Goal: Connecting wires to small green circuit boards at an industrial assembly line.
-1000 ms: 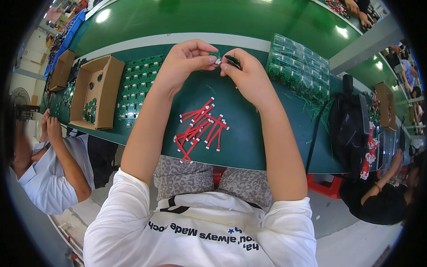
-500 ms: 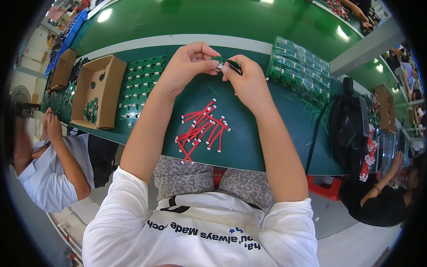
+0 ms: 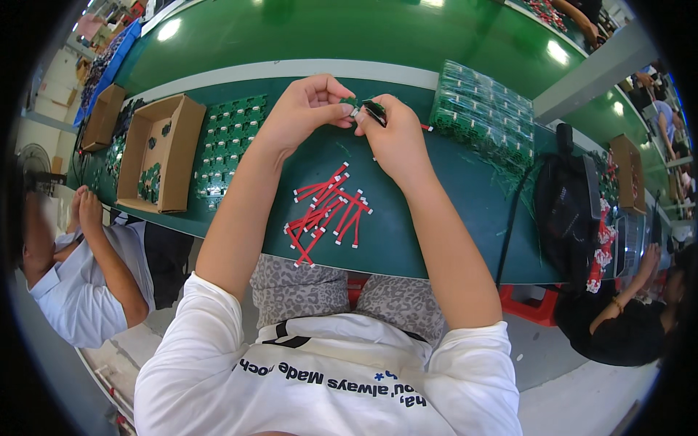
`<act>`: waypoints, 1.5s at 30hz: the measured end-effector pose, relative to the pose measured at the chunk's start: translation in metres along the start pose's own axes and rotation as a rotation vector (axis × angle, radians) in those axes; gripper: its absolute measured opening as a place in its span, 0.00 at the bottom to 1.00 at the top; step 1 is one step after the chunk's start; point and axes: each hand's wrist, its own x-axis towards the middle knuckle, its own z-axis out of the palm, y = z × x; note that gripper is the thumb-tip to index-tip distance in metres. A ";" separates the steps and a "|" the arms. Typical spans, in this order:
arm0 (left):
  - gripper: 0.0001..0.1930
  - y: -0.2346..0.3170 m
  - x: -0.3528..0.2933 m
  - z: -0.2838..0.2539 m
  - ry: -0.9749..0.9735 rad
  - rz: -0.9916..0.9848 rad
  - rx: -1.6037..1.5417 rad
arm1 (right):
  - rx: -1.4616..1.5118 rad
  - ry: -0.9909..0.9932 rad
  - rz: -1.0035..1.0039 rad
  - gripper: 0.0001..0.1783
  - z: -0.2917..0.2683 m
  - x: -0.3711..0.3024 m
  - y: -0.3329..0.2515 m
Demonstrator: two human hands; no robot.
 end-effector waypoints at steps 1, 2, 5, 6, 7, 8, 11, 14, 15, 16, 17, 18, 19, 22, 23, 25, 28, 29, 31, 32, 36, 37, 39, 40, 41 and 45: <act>0.08 0.000 0.001 0.001 -0.007 0.003 0.018 | -0.004 0.008 -0.002 0.06 -0.002 0.000 0.000; 0.08 0.000 0.005 0.005 -0.024 0.008 0.033 | -0.053 0.006 -0.026 0.06 -0.006 0.002 0.001; 0.09 -0.009 0.011 0.007 -0.049 0.123 -0.049 | -0.101 0.046 -0.188 0.06 -0.013 0.012 0.014; 0.09 -0.009 0.008 0.000 -0.024 0.159 -0.006 | -0.110 0.061 -0.225 0.07 -0.006 0.011 0.007; 0.10 -0.009 0.006 -0.003 -0.017 0.134 -0.044 | -0.078 0.041 -0.224 0.08 -0.004 0.012 0.011; 0.10 -0.004 0.000 -0.007 0.017 0.146 -0.018 | -0.041 -0.016 -0.161 0.08 0.000 0.012 0.006; 0.12 0.004 -0.002 -0.003 0.041 0.093 0.074 | -0.154 -0.090 -0.201 0.10 -0.012 0.016 0.002; 0.15 0.007 -0.001 0.012 0.081 0.122 0.008 | -0.234 0.084 -0.509 0.12 -0.042 0.023 -0.007; 0.15 0.007 -0.002 0.009 0.071 0.128 0.006 | -0.156 0.132 -0.560 0.13 -0.052 0.023 -0.026; 0.15 0.006 -0.004 0.004 0.092 0.110 -0.003 | -0.091 0.153 -0.313 0.13 -0.070 0.012 -0.055; 0.15 0.006 -0.005 0.003 0.103 0.094 -0.015 | 0.022 0.254 -0.183 0.12 -0.094 0.003 -0.070; 0.16 0.003 -0.006 -0.001 0.118 0.101 0.001 | 0.141 0.358 -0.105 0.12 -0.114 -0.011 -0.091; 0.16 0.005 -0.004 0.001 0.109 0.110 -0.004 | 0.275 0.421 -0.245 0.12 -0.149 -0.017 -0.091; 0.17 0.009 -0.001 0.002 0.106 0.096 -0.051 | 0.407 0.703 -0.267 0.06 -0.263 -0.048 -0.078; 0.18 0.009 0.000 0.006 0.076 0.126 -0.103 | 0.499 0.866 -0.177 0.06 -0.294 -0.062 -0.072; 0.19 0.010 -0.003 0.003 0.067 0.154 -0.148 | 0.514 0.977 -0.043 0.07 -0.346 -0.086 -0.053; 0.20 0.009 0.000 0.003 0.035 0.173 -0.180 | 0.484 1.071 0.107 0.12 -0.425 -0.111 -0.020; 0.20 0.008 -0.001 0.001 0.037 0.166 -0.181 | 0.433 1.176 0.158 0.15 -0.433 -0.110 -0.017; 0.20 0.006 0.001 0.000 0.029 0.163 -0.186 | 0.385 1.166 0.137 0.15 -0.455 -0.115 -0.015; 0.20 0.004 0.003 0.000 0.023 0.157 -0.194 | 0.336 1.159 0.115 0.17 -0.472 -0.119 -0.014; 0.21 0.000 -0.011 -0.017 0.090 0.144 -0.172 | 0.369 1.218 0.084 0.26 -0.413 -0.092 -0.043; 0.21 0.000 -0.009 -0.014 0.084 0.148 -0.177 | 0.365 1.224 0.078 0.26 -0.425 -0.094 -0.044; 0.20 -0.001 -0.002 -0.010 0.093 0.155 -0.196 | 0.072 1.319 -0.014 0.20 -0.477 -0.102 -0.041; 0.20 0.001 0.003 -0.005 0.113 0.188 -0.097 | 0.071 1.302 -0.127 0.19 -0.501 -0.113 -0.047; 0.20 0.005 0.007 0.002 0.147 0.219 0.013 | 0.084 1.267 -0.234 0.18 -0.512 -0.112 -0.052; 0.20 0.055 -0.021 0.001 0.311 0.486 0.046 | 0.065 1.020 -0.686 0.11 -0.310 -0.076 -0.113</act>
